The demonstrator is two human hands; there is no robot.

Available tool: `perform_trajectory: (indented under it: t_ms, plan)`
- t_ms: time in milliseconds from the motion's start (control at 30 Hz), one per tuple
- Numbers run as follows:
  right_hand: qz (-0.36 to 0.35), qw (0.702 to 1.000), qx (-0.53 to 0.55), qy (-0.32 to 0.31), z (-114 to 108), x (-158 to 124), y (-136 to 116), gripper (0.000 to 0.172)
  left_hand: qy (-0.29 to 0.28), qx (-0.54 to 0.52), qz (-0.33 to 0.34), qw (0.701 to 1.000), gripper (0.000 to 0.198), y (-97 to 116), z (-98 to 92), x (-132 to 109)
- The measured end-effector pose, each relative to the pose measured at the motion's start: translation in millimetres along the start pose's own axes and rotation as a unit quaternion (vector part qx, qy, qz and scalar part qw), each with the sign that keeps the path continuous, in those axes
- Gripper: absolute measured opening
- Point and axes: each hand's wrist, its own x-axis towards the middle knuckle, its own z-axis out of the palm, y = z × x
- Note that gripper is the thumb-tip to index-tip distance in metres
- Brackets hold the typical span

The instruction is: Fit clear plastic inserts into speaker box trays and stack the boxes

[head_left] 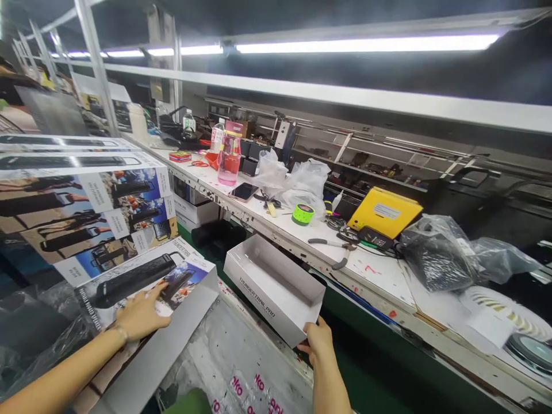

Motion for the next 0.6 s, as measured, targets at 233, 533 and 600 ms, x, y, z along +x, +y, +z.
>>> perform_trajectory:
  t_ms: [233, 533, 600]
  plan:
    - [-0.005, 1.000, -0.009, -0.029, 38.2, 68.2, -22.2, 0.051, 0.054, -0.173, 0.124, 0.976, 0.089, -61.8, -26.5, -34.8]
    - [-0.175, 0.982, -0.022, 0.071, 45.8, 43.7, -27.3, 0.103, 0.049, -0.204, 0.295, 0.932, 0.093, -16.7, -102.3, -51.4]
    - [-0.209, 0.976, 0.018, 0.051, 46.4, 16.9, -8.0, 0.096, 0.066, -0.246, 0.272, 0.928, 0.085, -6.5, -103.2, -42.6]
